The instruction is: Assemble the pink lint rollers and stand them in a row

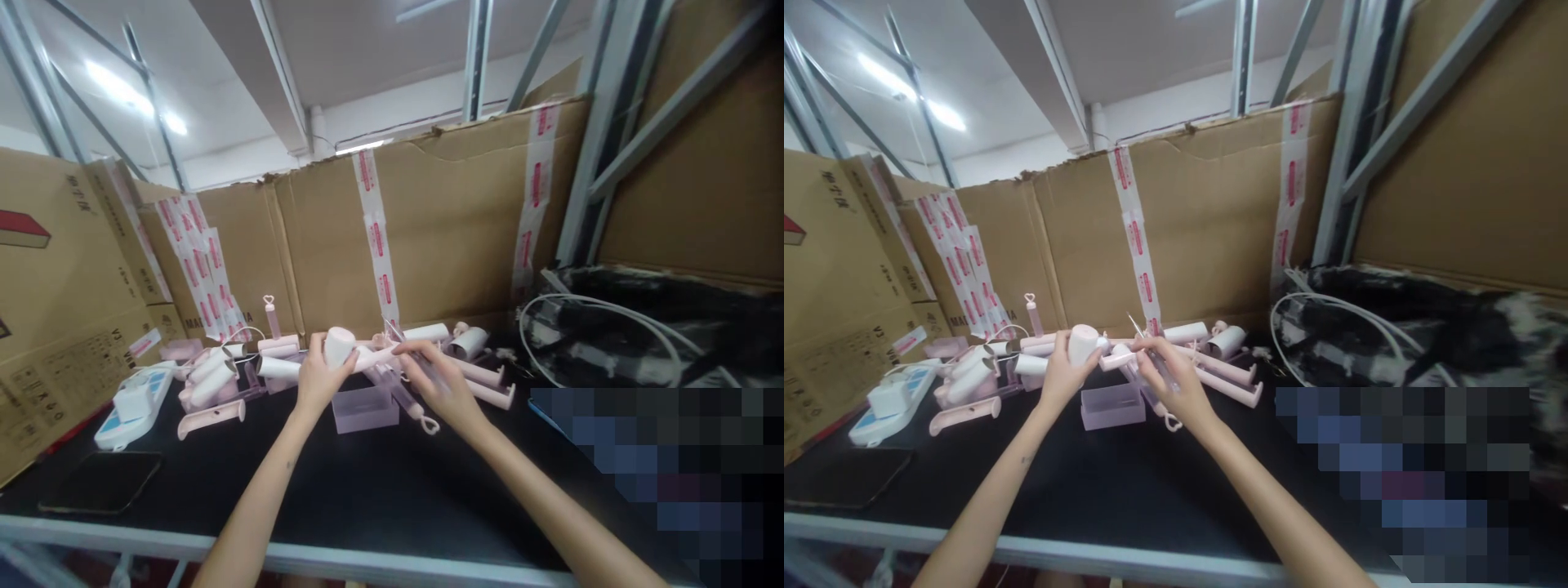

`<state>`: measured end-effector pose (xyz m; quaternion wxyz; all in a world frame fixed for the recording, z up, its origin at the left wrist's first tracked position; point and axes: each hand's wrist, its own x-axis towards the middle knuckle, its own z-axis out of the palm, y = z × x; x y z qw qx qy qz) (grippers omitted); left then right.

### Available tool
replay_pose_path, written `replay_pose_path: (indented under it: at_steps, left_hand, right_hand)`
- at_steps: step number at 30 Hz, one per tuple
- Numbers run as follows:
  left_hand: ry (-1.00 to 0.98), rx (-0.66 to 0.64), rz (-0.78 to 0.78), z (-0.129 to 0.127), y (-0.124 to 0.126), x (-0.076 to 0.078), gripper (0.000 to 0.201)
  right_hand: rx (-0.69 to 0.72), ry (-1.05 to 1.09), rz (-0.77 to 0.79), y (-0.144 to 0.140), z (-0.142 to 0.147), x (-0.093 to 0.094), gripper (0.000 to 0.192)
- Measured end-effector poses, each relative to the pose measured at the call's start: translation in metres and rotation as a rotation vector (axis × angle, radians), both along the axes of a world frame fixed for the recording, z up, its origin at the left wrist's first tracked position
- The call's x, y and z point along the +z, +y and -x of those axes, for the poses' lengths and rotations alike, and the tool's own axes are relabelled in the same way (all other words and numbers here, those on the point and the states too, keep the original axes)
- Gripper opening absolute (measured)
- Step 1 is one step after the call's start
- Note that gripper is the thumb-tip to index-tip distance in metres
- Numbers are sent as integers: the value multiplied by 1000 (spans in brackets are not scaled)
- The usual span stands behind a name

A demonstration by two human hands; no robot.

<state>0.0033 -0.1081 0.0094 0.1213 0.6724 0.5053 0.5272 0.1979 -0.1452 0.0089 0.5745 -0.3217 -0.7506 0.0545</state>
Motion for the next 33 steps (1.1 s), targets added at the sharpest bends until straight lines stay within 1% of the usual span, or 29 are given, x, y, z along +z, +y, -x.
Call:
replay_pose_path:
  at_steps: [2, 4, 8, 10, 12, 16, 20, 24, 27, 29, 31, 33]
  left_hand:
    - [155, 56, -14, 2, -3, 4, 41]
    - [251, 92, -10, 3, -4, 6, 41]
    - [323, 119, -5, 3, -4, 7, 42]
    - [331, 119, -2, 2, -4, 6, 42]
    - [328, 114, -7, 3, -3, 5, 42]
    - [325, 56, -7, 8, -3, 5, 45]
    - [405, 12, 42, 16, -6, 9, 47]
    - [470, -61, 111, 25, -10, 12, 40]
    - [513, -172, 186, 32, -10, 12, 37]
    - [532, -247, 247, 38, -8, 11, 38]
    - [538, -285, 281, 42, -6, 11, 40]
    - [531, -271, 258, 43, -5, 11, 43]
  right_hand:
    - [118, 57, 67, -9, -1, 4, 15]
    - [198, 39, 107, -15, -1, 6, 19]
    - [222, -63, 152, -19, -1, 7, 22]
    - [221, -101, 124, -20, -1, 9, 21]
    - [220, -135, 54, -20, -1, 11, 21]
    - [198, -232, -46, -17, -2, 13, 21]
    - [140, -295, -83, -15, -1, 9, 22]
    - [120, -283, -12, -18, 5, 4, 23]
    - [129, -292, 37, -19, 8, 2, 23]
    - [110, -289, 45, -18, 8, 2, 22]
    - [90, -241, 63, -17, 6, 2, 21]
    - [115, -119, 144, -17, 5, 3, 21]
